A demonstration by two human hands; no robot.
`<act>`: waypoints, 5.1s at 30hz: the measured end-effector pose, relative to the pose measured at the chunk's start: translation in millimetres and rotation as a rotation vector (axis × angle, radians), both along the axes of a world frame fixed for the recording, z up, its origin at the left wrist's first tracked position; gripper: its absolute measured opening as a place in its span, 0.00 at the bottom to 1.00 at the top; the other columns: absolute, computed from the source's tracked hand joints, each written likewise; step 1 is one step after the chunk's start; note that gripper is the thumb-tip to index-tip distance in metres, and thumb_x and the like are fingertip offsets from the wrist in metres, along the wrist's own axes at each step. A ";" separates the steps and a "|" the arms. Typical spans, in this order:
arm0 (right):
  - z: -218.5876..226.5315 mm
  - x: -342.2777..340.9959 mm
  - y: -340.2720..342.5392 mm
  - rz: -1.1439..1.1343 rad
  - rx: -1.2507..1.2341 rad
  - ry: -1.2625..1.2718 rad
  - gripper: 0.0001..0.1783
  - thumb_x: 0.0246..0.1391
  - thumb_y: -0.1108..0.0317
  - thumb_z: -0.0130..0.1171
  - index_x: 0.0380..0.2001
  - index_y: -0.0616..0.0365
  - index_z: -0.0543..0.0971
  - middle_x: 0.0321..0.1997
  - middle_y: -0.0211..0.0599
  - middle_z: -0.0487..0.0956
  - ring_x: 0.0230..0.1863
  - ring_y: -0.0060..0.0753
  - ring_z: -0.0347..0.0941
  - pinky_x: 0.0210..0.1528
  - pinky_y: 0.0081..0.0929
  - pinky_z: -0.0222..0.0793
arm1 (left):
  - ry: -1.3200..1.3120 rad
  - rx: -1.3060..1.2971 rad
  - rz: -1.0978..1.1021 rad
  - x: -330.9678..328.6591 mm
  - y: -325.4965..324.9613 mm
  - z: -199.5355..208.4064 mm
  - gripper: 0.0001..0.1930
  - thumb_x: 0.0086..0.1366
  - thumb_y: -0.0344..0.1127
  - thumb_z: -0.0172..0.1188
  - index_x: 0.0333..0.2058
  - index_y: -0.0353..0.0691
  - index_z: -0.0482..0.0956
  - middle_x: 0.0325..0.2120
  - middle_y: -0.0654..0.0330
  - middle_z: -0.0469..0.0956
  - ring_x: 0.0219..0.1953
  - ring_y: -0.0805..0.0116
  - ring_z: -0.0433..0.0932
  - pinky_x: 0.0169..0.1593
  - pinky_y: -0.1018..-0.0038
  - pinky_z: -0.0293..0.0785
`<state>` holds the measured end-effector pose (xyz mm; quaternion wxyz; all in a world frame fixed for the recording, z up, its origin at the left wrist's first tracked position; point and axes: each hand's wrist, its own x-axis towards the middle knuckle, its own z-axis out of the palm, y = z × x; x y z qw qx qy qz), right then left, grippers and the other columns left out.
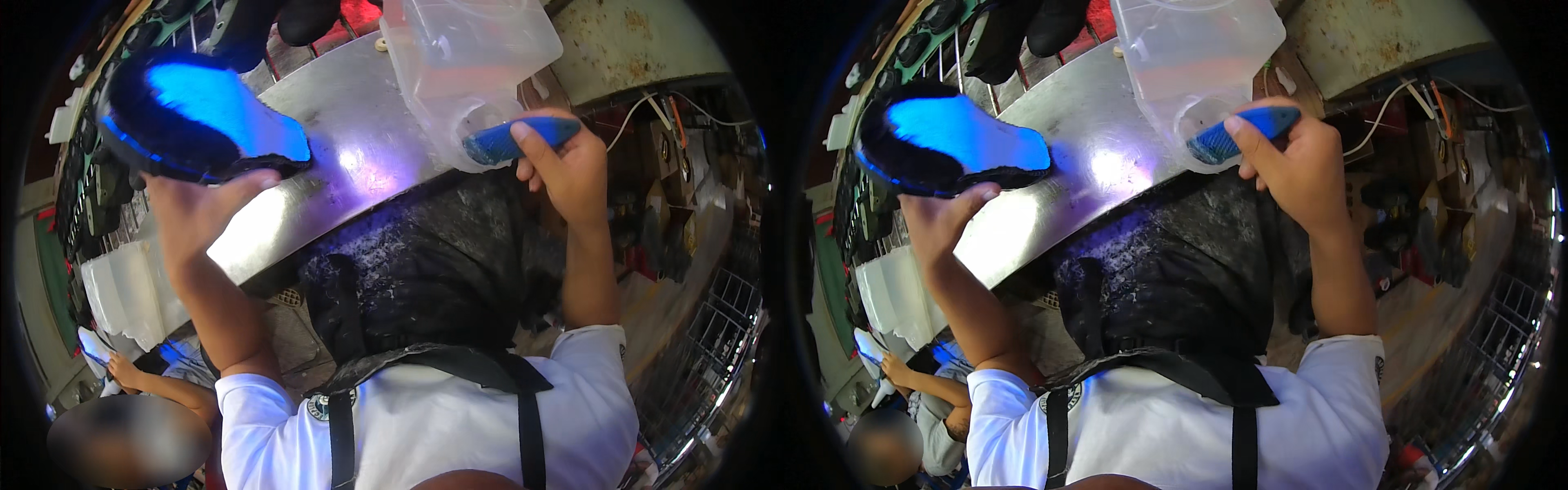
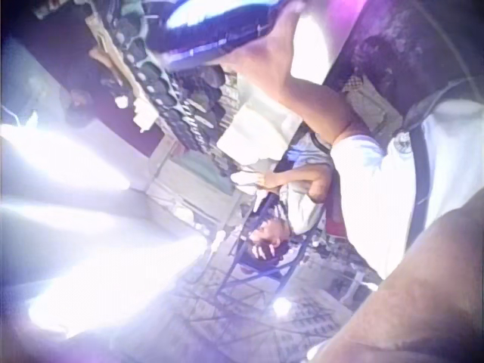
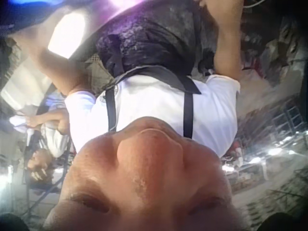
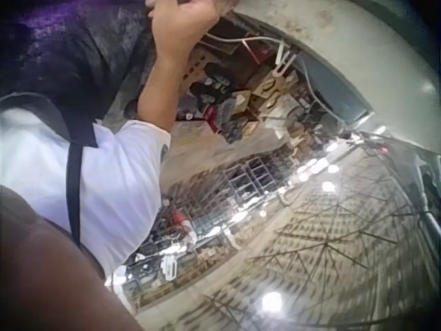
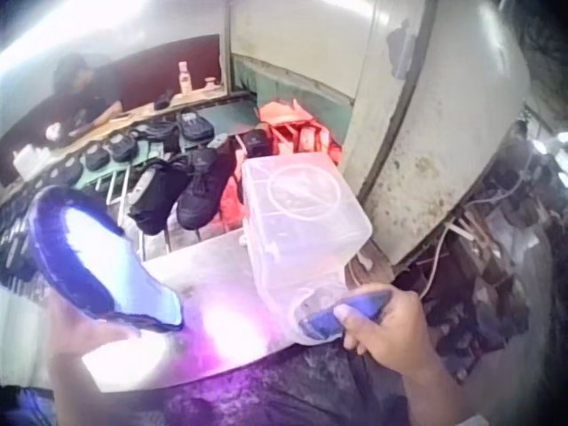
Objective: The person applies a viscous substance to the sole and side edges of a black sneaker using a blue brush. They repeatedly dip the brush into a container and spread the substance along the shoe's perimeter, rotating the shoe to access different areas.
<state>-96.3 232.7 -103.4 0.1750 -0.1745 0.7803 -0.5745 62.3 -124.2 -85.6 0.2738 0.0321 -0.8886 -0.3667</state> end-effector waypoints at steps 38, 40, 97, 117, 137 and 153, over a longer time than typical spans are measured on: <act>-74.9 132.7 -84.1 0.306 -0.805 -0.595 0.24 0.66 0.67 0.52 0.59 0.74 0.66 0.49 0.56 0.79 0.49 0.46 0.80 0.51 0.38 0.78 | 0.443 -0.547 0.181 89.3 73.6 -116.4 0.42 0.57 0.37 0.68 0.63 0.48 0.48 0.50 0.50 0.70 0.47 0.45 0.77 0.49 0.53 0.70; -63.5 119.7 -62.7 0.583 -0.674 -0.299 0.25 0.63 0.66 0.55 0.57 0.75 0.68 0.48 0.60 0.80 0.45 0.48 0.82 0.48 0.39 0.79 | 0.496 -0.554 0.188 86.9 74.8 -124.7 0.42 0.57 0.37 0.68 0.63 0.48 0.48 0.50 0.50 0.70 0.46 0.45 0.77 0.48 0.53 0.69; -38.2 40.1 -114.8 0.542 -0.390 0.113 0.09 0.50 0.85 0.60 0.37 0.72 0.78 0.39 0.51 0.82 0.34 0.31 0.79 0.38 0.23 0.75 | 0.465 -0.643 0.091 86.8 58.4 -116.4 0.40 0.62 0.44 0.63 0.65 0.47 0.46 0.52 0.56 0.68 0.45 0.49 0.77 0.49 0.54 0.68; -14.2 67.3 -88.9 0.612 -0.358 0.102 0.12 0.44 0.79 0.63 0.36 0.72 0.79 0.32 0.51 0.83 0.33 0.40 0.82 0.39 0.29 0.77 | 0.283 -0.605 -0.191 88.7 46.2 -87.2 0.39 0.61 0.43 0.63 0.64 0.53 0.49 0.57 0.48 0.65 0.49 0.46 0.72 0.48 0.50 0.67; 0.7 79.1 -78.8 0.410 -0.261 -0.106 0.11 0.49 0.84 0.60 0.39 0.72 0.77 0.34 0.46 0.81 0.29 0.26 0.78 0.33 0.23 0.74 | 0.261 -0.709 -0.282 78.3 41.4 -67.4 0.27 0.63 0.35 0.56 0.56 0.49 0.52 0.50 0.50 0.72 0.44 0.44 0.79 0.42 0.57 0.75; -32.8 57.3 -72.7 0.763 -0.627 0.011 0.14 0.47 0.75 0.64 0.38 0.71 0.79 0.35 0.57 0.82 0.27 0.36 0.82 0.31 0.28 0.80 | 0.195 -0.691 -0.302 74.1 42.6 -51.8 0.24 0.61 0.35 0.54 0.52 0.48 0.54 0.47 0.46 0.74 0.43 0.42 0.78 0.39 0.57 0.75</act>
